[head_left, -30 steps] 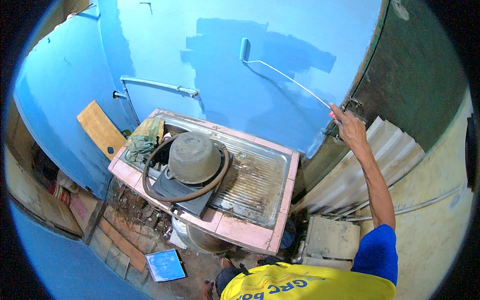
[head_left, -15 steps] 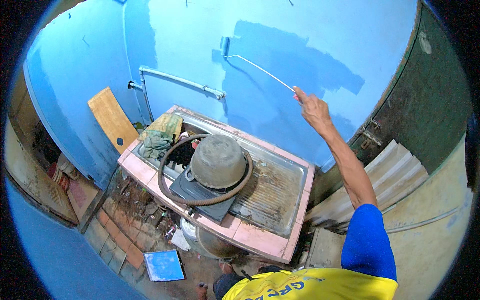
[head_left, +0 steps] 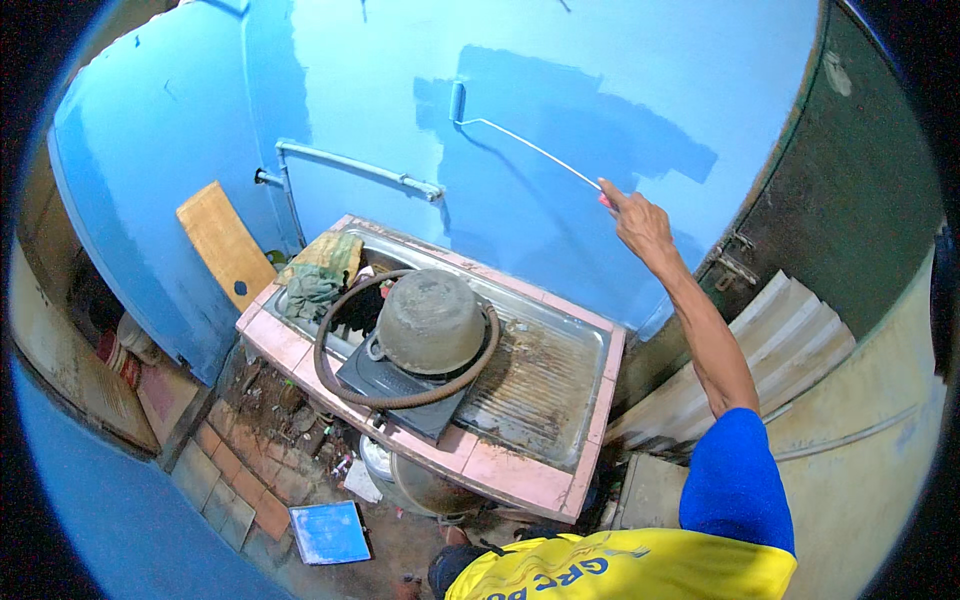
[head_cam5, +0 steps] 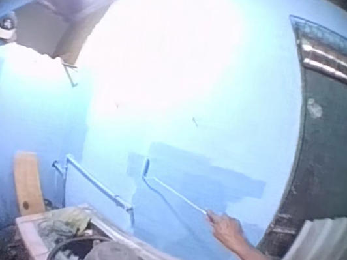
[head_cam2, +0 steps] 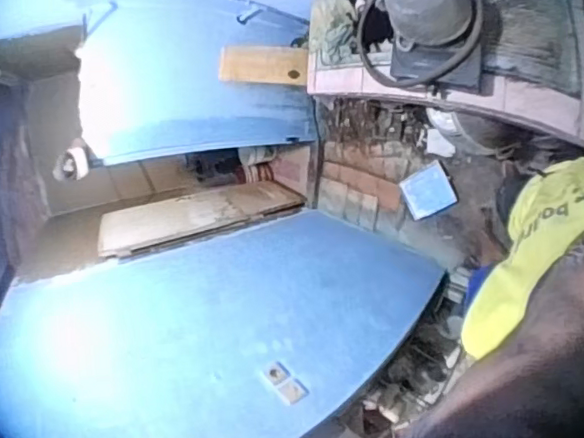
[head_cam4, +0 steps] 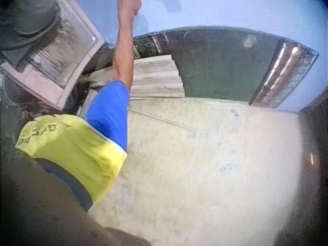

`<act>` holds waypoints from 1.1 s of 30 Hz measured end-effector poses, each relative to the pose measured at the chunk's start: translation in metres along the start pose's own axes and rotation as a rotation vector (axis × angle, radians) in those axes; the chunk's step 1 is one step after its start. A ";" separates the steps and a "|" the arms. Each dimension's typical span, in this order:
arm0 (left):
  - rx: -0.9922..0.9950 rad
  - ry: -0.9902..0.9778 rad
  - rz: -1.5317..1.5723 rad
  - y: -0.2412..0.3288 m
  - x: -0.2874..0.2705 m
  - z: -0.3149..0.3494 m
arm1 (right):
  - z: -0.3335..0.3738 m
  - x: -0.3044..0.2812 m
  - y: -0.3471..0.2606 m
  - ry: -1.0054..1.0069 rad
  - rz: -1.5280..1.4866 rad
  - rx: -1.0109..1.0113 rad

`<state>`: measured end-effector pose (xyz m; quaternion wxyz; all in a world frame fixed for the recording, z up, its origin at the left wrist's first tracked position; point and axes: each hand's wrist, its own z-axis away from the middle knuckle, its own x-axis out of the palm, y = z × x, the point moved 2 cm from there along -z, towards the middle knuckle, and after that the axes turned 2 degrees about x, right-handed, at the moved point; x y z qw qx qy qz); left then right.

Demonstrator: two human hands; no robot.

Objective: The person paints a wall using a roller, periodically dipping the roller into a tray of blue paint.

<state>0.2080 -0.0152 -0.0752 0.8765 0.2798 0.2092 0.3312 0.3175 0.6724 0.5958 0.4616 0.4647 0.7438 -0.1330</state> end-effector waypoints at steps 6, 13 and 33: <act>-0.044 -0.054 -0.009 0.016 0.032 0.010 | 0.096 -0.040 0.097 -0.060 0.124 0.090; 0.047 -0.015 -0.117 0.047 0.052 0.024 | 0.209 -0.091 0.202 -0.075 0.091 0.241; 0.170 -0.132 -0.279 0.025 0.120 0.053 | 0.424 -0.139 0.344 -0.148 0.082 0.373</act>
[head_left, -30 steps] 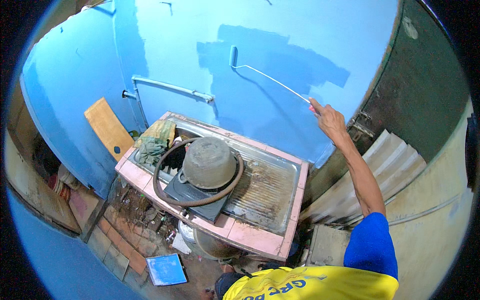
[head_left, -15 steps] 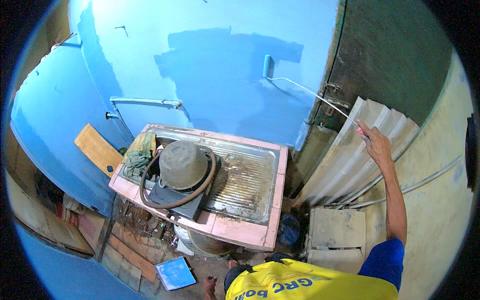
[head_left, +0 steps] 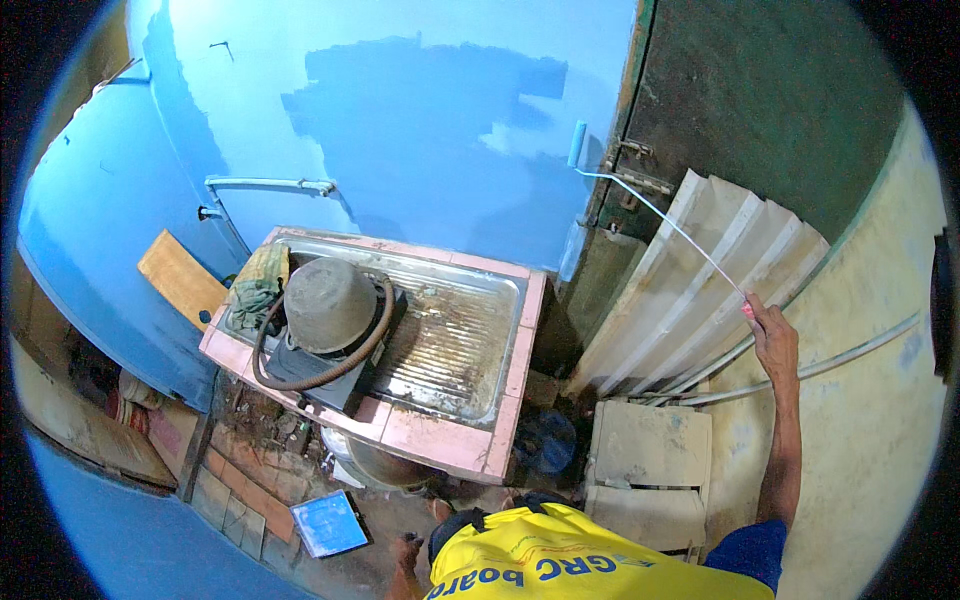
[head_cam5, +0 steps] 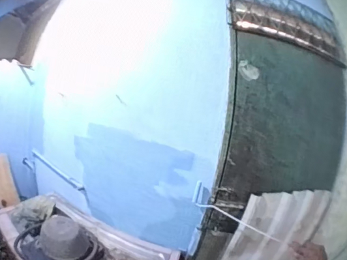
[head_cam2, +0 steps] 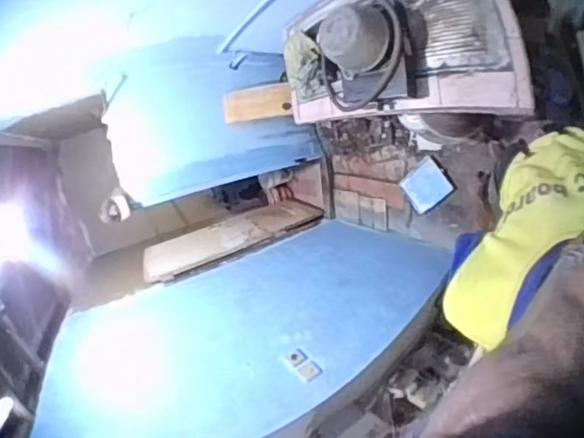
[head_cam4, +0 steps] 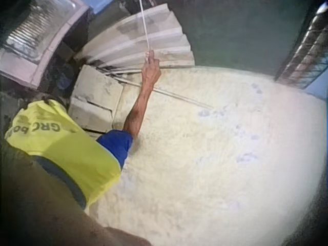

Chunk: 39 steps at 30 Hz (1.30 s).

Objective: The person paints a wall using a roller, periodically dipping the roller into a tray of blue paint.

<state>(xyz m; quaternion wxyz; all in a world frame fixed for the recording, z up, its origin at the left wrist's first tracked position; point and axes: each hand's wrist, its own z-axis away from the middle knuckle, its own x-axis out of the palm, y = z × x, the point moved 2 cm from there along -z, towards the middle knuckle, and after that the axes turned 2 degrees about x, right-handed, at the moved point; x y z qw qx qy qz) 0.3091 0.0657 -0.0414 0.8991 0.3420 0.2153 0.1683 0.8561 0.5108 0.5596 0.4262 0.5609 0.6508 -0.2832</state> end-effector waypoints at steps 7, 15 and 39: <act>0.072 0.022 0.162 -0.002 -0.002 0.017 | -0.009 0.044 0.008 0.060 -0.062 -0.027; -0.029 0.021 0.377 0.010 -0.010 0.037 | -0.045 0.071 -0.047 0.023 -0.033 -0.059; -0.038 0.060 0.436 0.003 -0.043 0.040 | -0.117 0.127 -0.183 0.088 -0.163 -0.168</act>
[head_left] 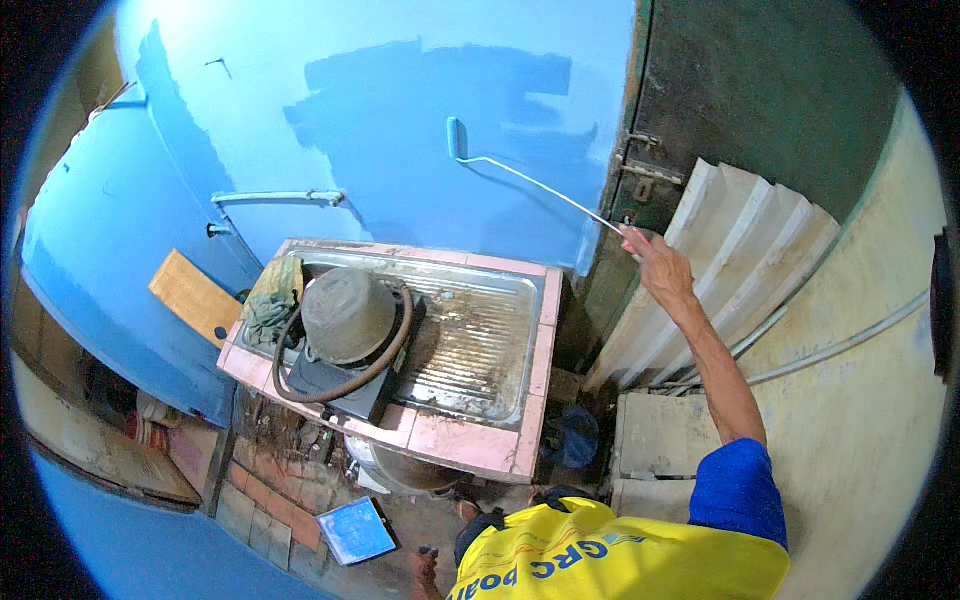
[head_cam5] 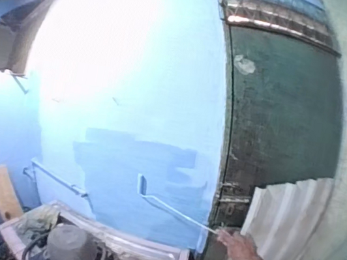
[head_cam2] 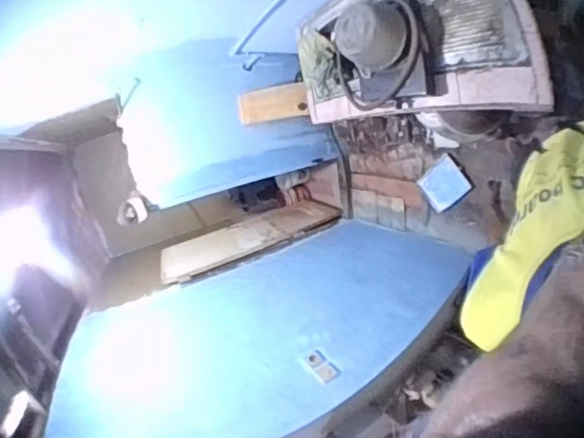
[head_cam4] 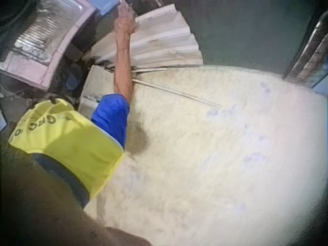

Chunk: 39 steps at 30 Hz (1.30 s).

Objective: The person paints a wall using a roller, periodically dipping the roller into a tray of blue paint.

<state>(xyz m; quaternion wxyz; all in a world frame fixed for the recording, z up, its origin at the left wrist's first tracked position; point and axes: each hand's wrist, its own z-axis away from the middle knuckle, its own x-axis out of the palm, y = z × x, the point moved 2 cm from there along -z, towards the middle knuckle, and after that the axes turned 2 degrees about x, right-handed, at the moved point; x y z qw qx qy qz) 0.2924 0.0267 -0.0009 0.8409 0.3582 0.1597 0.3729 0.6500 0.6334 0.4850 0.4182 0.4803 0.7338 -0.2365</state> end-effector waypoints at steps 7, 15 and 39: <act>-0.095 -0.037 -0.316 0.015 0.022 -0.017 | 0.077 -0.051 0.090 -0.067 0.145 0.154; 0.096 -0.102 -0.340 0.008 0.043 -0.042 | 0.138 -0.094 0.164 -0.124 0.182 0.237; 0.012 -0.042 -0.227 -0.023 0.053 -0.012 | 0.132 -0.077 0.167 -0.030 0.029 0.179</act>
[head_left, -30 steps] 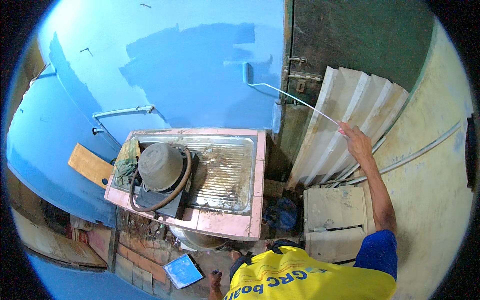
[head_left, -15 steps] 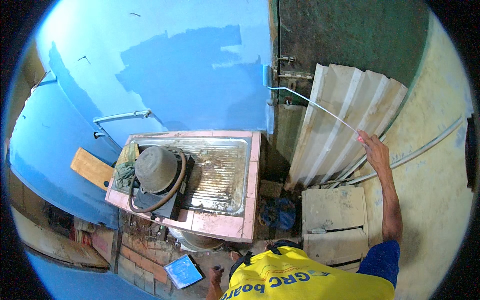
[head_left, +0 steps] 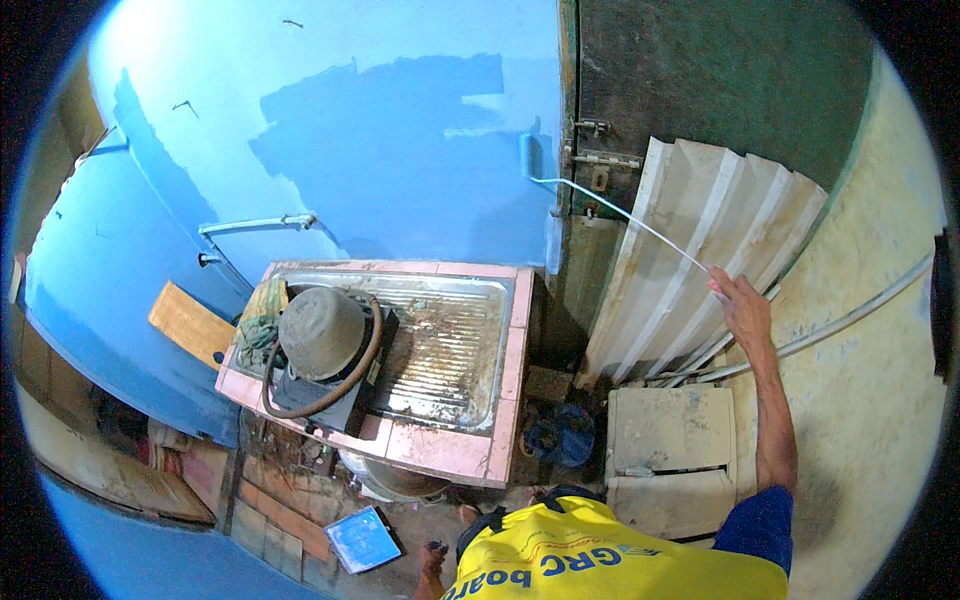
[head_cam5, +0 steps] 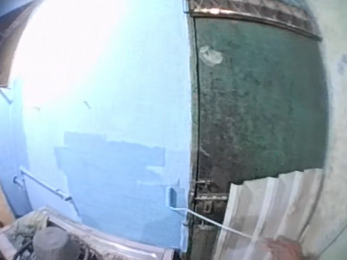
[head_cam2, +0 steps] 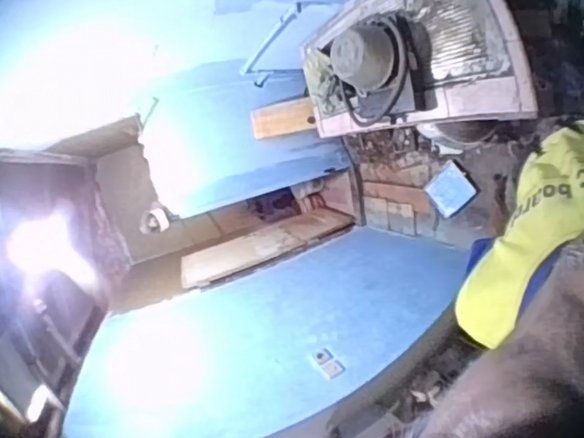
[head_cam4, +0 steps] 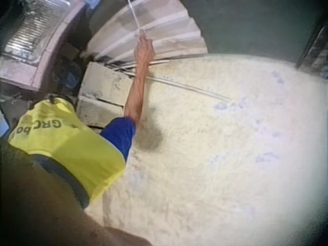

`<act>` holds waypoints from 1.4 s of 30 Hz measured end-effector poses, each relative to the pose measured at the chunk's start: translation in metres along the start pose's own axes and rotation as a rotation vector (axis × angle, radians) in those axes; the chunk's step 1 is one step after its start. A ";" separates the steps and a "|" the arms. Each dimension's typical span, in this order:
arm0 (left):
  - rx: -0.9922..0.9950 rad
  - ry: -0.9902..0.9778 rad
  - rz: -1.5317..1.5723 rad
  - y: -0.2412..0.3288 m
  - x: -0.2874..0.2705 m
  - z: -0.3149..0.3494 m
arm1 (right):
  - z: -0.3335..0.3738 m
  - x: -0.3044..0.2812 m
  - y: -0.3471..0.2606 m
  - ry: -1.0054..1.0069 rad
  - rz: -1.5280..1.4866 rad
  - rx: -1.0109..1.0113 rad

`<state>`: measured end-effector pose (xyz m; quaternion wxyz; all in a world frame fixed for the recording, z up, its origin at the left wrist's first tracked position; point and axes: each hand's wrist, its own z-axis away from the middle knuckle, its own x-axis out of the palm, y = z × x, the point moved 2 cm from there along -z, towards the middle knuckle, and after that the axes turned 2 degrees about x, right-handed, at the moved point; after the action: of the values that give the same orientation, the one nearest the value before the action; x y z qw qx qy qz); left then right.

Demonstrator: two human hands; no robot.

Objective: The person paints a wall using a roller, periodically dipping the roller into a tray of blue paint.

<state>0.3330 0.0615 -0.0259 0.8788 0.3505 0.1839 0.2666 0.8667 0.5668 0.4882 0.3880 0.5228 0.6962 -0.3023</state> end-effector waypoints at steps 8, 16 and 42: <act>0.043 0.020 0.078 0.015 -0.004 -0.016 | -0.037 0.042 -0.070 -0.046 -0.106 -0.047; -0.001 0.003 -0.203 0.001 -0.011 -0.005 | 0.091 0.055 -0.142 -0.650 -1.387 0.593; 0.046 -0.296 -0.245 0.091 -0.134 -0.108 | 0.100 0.109 -0.362 -0.103 -1.668 0.748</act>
<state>0.1408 0.0931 -0.0168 0.9138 0.3810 0.0998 0.0990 0.5241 0.4404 0.3487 -0.1204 -0.0720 0.6867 -0.7133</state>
